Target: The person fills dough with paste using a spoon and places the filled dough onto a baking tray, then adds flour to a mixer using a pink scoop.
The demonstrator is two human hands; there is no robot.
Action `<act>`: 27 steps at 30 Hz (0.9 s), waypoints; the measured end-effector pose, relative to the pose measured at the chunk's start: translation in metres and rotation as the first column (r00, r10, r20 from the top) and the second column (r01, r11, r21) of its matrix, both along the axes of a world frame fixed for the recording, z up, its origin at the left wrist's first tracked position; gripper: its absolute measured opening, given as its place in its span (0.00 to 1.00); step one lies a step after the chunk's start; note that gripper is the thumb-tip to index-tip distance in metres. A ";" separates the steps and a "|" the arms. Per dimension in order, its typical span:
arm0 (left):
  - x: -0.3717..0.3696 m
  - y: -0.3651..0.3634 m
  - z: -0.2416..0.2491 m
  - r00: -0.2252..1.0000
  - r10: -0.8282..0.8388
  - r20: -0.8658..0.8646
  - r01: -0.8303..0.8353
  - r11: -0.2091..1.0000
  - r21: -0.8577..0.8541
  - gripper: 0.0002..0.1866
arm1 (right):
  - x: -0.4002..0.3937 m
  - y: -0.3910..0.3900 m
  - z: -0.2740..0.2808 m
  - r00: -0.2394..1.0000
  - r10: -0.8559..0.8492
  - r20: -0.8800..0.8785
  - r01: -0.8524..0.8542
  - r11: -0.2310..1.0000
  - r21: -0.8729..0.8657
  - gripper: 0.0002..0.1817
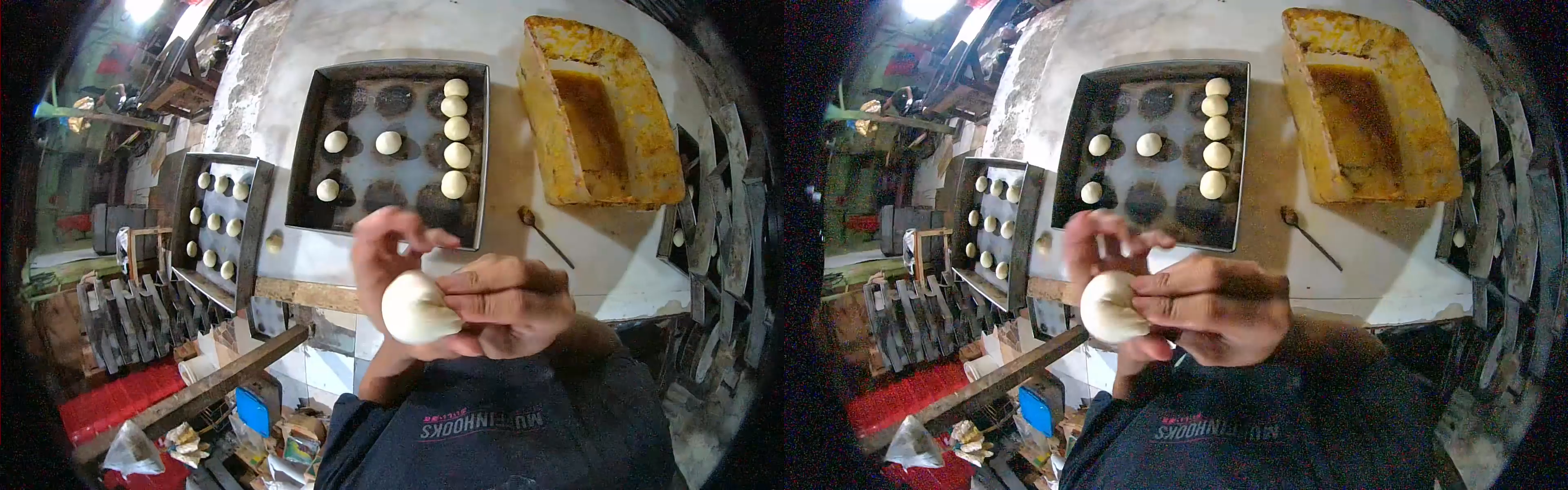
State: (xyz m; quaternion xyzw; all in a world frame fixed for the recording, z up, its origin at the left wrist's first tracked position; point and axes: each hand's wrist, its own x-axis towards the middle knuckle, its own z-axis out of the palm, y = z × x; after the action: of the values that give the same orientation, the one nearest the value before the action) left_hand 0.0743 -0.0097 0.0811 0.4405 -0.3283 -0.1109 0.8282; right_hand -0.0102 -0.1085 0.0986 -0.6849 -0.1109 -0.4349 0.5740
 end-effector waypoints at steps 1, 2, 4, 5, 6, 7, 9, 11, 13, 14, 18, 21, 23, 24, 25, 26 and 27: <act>0.016 0.003 -0.006 0.989 -0.083 0.123 0.075 0.995 0.066 0.51 | 0.009 0.010 -0.011 1.000 -0.018 -0.007 0.018 0.996 0.088 0.11; 0.033 0.007 -0.012 0.956 -0.172 0.237 0.142 0.980 0.137 0.44 | 0.013 0.012 -0.018 0.985 0.105 -0.139 -0.081 0.983 0.166 0.08; 0.057 0.006 -0.020 0.935 -0.106 0.337 0.089 0.994 0.068 0.21 | 0.032 0.019 -0.022 0.933 0.095 -0.346 -0.068 0.994 0.090 0.10; 0.068 0.018 -0.029 0.945 -0.106 0.311 0.059 0.986 0.158 0.22 | 0.034 0.016 -0.031 0.849 0.111 -0.517 -0.153 0.988 -0.038 0.10; 0.077 0.032 -0.038 0.954 -0.098 0.285 0.026 0.969 0.245 0.23 | 0.042 0.023 -0.034 0.844 0.108 -0.525 -0.153 0.987 -0.044 0.10; 0.082 0.046 -0.044 0.991 -0.073 0.113 0.010 0.878 0.479 0.22 | 0.048 0.033 -0.036 0.821 -0.066 -0.567 0.012 0.995 -0.099 0.10; 0.106 0.058 -0.058 0.928 -0.178 0.329 -0.120 0.690 0.713 0.14 | 0.061 0.042 -0.033 0.759 -0.317 -0.569 0.188 0.943 -0.273 0.11; 0.111 0.071 -0.118 0.964 -0.170 -0.205 0.258 0.785 0.564 0.09 | 0.088 0.054 -0.042 0.824 -0.304 -0.478 0.111 0.914 -0.391 0.13; 0.100 0.068 -0.152 0.680 -0.163 -0.715 0.445 0.867 0.226 0.07 | 0.113 0.065 -0.069 0.906 -0.214 -0.364 -0.040 0.815 -0.579 0.17; 0.098 0.087 -0.196 0.929 -0.278 -0.242 0.365 0.787 0.497 0.10 | 0.117 0.069 -0.084 0.903 -0.208 -0.376 -0.056 0.810 -0.584 0.17; 0.141 0.107 -0.140 0.864 -0.386 -0.324 0.504 0.650 0.568 0.21 | 0.140 0.053 -0.112 0.819 -0.037 -0.573 -0.217 0.904 -0.368 0.12; 0.169 0.138 -0.134 0.870 -0.172 -0.463 0.452 0.654 0.606 0.29 | 0.171 0.031 -0.154 0.817 -0.188 -0.545 -0.137 0.855 -0.500 0.16; 0.190 0.154 -0.117 0.905 0.027 -0.425 0.281 0.713 0.643 0.27 | 0.179 0.018 -0.200 0.754 -0.245 -0.609 -0.312 0.683 -0.660 0.28; 0.198 0.160 -0.110 0.923 0.112 -0.368 0.183 0.713 0.676 0.26 | 0.180 0.016 -0.204 0.758 -0.241 -0.606 -0.317 0.676 -0.665 0.28; 0.204 0.163 -0.104 0.924 0.178 -0.337 0.101 0.739 0.666 0.24 | 0.178 0.014 -0.208 0.740 -0.268 -0.617 -0.394 0.570 -0.721 0.31; 0.208 0.163 -0.101 0.921 0.242 -0.306 0.017 0.758 0.652 0.22 | 0.180 0.013 -0.201 0.724 -0.301 -0.621 -0.463 0.454 -0.761 0.34; 0.211 0.159 -0.099 0.929 0.271 -0.251 -0.054 0.772 0.634 0.18 | 0.179 0.010 -0.195 0.639 -0.220 -0.737 -0.534 0.563 -0.631 0.37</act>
State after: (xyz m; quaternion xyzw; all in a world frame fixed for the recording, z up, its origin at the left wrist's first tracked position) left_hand 0.2853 0.1491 -0.0182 0.6886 -0.0916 -0.2102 0.6879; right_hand 0.1692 -0.0988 -0.0962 -0.9658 -0.1172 0.0513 0.2254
